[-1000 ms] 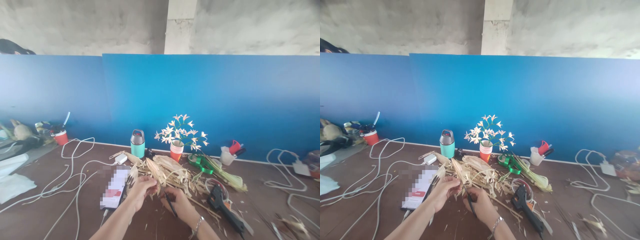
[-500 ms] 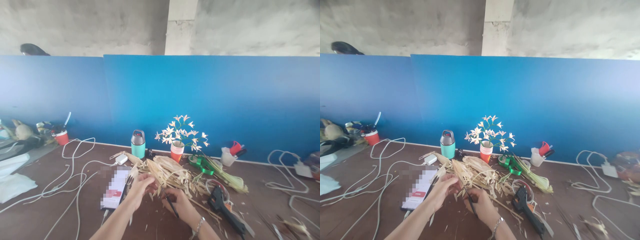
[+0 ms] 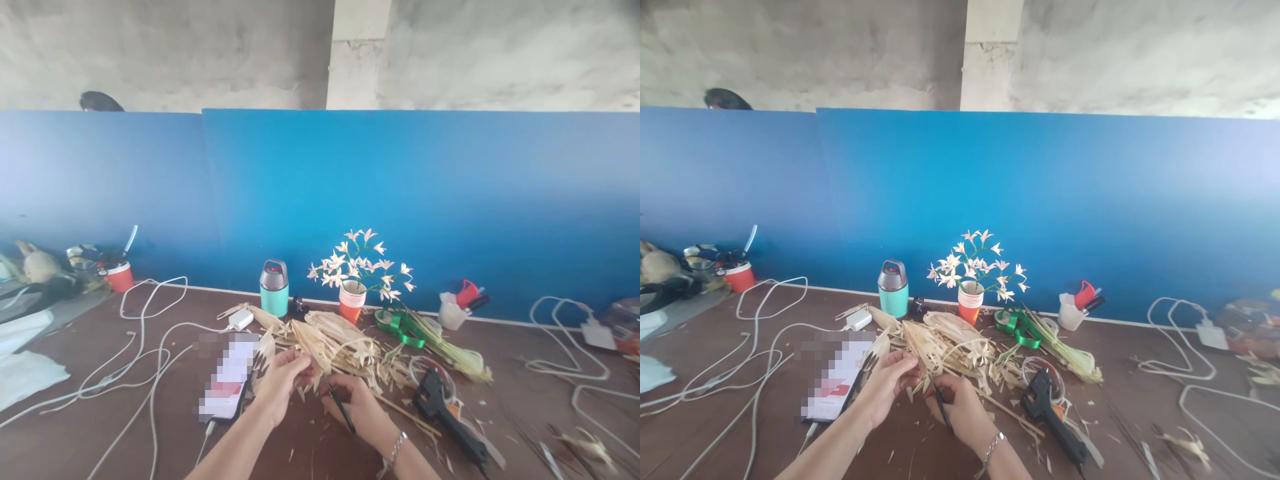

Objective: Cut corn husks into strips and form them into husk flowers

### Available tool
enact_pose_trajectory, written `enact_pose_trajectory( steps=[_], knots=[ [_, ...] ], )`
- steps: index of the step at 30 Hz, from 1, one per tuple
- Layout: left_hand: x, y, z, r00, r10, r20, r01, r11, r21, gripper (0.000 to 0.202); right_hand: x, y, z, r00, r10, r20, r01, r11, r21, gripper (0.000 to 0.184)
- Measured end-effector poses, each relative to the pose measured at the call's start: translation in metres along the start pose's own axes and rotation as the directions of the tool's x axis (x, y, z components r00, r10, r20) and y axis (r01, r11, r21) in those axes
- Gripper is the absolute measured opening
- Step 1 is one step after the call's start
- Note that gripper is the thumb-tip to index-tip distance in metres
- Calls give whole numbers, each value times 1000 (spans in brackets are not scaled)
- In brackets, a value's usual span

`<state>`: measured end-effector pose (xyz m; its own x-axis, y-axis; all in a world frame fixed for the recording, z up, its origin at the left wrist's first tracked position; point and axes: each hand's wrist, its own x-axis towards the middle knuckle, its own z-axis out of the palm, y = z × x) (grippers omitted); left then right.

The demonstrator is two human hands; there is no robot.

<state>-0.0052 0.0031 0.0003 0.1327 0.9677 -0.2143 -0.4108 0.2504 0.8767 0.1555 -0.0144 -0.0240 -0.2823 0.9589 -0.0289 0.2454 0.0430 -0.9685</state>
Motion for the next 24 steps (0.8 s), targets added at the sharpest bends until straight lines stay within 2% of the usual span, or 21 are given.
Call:
enact_pose_trajectory(
  steps=[8,15,24],
  knots=[
    [1,-5,2,1000,-15,-17,15,1000,-3,24,-3,-9,2,999,34,-9,-34,999,5,11],
    [-1,-5,4,1000,-22,-12,22,1000,-20,23,-1,-6,5,998,58,-18,-56,996,63,14],
    [-3,-8,6,999,-37,-29,36,999,-31,22,0,1,7,999,9,-33,-7,998,57,13]
  ],
)
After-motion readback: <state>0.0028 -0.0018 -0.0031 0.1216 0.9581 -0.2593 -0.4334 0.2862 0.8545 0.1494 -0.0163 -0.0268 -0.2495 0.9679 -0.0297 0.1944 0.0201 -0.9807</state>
